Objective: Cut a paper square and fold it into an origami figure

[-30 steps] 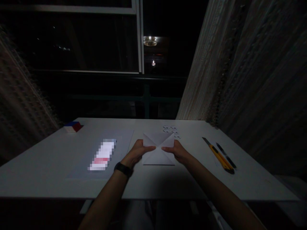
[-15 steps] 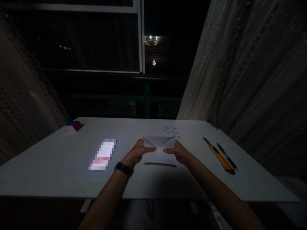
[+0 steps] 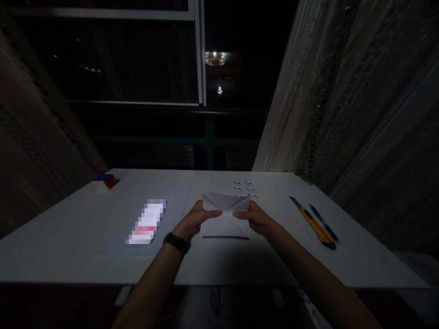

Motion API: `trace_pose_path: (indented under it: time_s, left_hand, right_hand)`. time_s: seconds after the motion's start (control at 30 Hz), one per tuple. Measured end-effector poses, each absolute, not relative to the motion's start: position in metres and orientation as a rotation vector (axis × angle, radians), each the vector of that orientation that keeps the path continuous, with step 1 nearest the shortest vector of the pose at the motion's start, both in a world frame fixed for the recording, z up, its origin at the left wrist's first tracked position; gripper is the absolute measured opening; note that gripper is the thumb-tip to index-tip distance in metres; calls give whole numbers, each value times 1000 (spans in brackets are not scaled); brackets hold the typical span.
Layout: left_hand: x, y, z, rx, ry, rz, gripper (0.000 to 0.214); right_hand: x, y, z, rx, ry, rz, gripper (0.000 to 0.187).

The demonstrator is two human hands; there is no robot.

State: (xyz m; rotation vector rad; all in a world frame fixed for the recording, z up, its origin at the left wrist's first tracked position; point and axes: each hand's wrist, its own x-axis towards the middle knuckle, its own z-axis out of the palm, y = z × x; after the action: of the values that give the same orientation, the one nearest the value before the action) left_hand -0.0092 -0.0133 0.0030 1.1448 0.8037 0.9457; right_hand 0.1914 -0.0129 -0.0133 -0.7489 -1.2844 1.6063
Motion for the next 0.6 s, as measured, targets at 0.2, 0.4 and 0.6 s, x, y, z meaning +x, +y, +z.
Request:
trace_pose_path:
  time_s: [0.2,0.4,0.6]
  left_hand:
    - [-10,-13,4,1137,858,977,42]
    - [-11,-13,4,1158,828,970,31]
    - [-13,-8,3,1040,825,953,26]
  right_hand:
    - [194,-14,-11,-757,-1259,1687,30]
    - [195,-12,-10,-801,-1257,1706,33]
    - [190,-9,-11,-809,-1272,1645,17]
